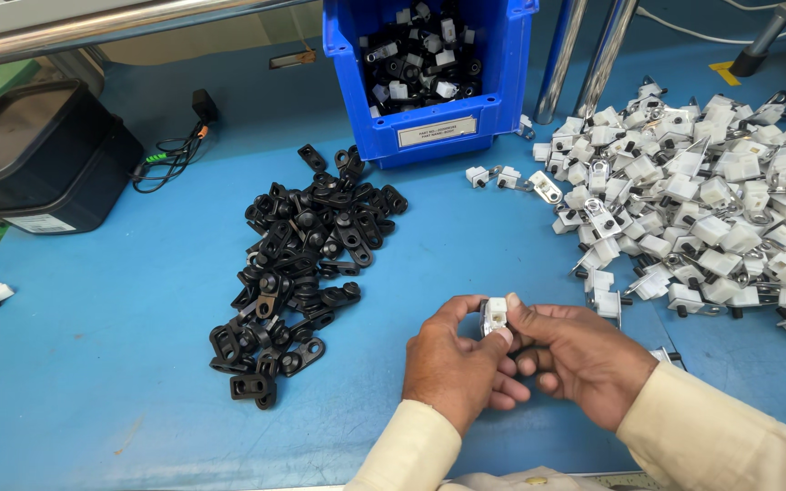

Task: The person repeatedly picks a black plastic piece and a white plastic piece from separate piles on a blue workbench, aligns them, and presses them together to form an assembled unit. The assembled units are placed into a blue bin. The process is repeated continuously throughout the clip.

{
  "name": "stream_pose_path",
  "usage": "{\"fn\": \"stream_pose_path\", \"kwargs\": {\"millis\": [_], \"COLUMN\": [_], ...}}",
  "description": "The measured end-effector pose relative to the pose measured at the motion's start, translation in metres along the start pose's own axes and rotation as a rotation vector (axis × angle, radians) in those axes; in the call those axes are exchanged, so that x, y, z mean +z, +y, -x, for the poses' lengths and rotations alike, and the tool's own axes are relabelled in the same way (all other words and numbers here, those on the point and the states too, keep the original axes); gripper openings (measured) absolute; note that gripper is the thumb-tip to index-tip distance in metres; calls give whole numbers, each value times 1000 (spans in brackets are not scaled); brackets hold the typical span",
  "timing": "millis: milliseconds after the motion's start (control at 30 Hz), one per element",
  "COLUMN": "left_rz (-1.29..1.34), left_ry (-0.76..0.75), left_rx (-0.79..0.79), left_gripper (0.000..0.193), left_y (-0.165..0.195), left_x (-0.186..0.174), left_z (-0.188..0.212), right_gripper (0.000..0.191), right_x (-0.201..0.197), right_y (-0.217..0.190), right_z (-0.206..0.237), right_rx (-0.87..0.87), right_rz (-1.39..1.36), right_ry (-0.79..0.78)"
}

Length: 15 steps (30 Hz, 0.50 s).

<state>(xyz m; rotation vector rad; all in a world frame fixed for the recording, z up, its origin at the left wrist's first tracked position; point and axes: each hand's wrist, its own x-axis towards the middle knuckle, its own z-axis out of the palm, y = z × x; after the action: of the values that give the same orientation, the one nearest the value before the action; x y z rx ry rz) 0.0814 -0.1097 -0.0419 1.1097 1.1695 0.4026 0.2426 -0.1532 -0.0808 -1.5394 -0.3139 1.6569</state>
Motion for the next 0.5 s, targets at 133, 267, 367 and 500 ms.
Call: {"fn": "stream_pose_path", "kwargs": {"millis": [133,267,367,500], "left_rz": [68,68,174,281], "left_ry": [-24,-9,-1,-12], "left_rx": [6,46,13,-56], "left_gripper": [46,44,43,43], "left_y": [-1,-2,-3,-5], "left_x": [0,-4,-5,-5], "left_z": [-1,-3,-2,-1], "right_gripper": [36,37,41,40], "right_x": [2,7,13,13], "right_y": [-4,-4,-7,-10], "right_z": [0,9,18,26], "right_rx": [7,-63,-74,-67], "right_rz": [-43,20,0,31], "right_ry": [-6,19,72,116]}}
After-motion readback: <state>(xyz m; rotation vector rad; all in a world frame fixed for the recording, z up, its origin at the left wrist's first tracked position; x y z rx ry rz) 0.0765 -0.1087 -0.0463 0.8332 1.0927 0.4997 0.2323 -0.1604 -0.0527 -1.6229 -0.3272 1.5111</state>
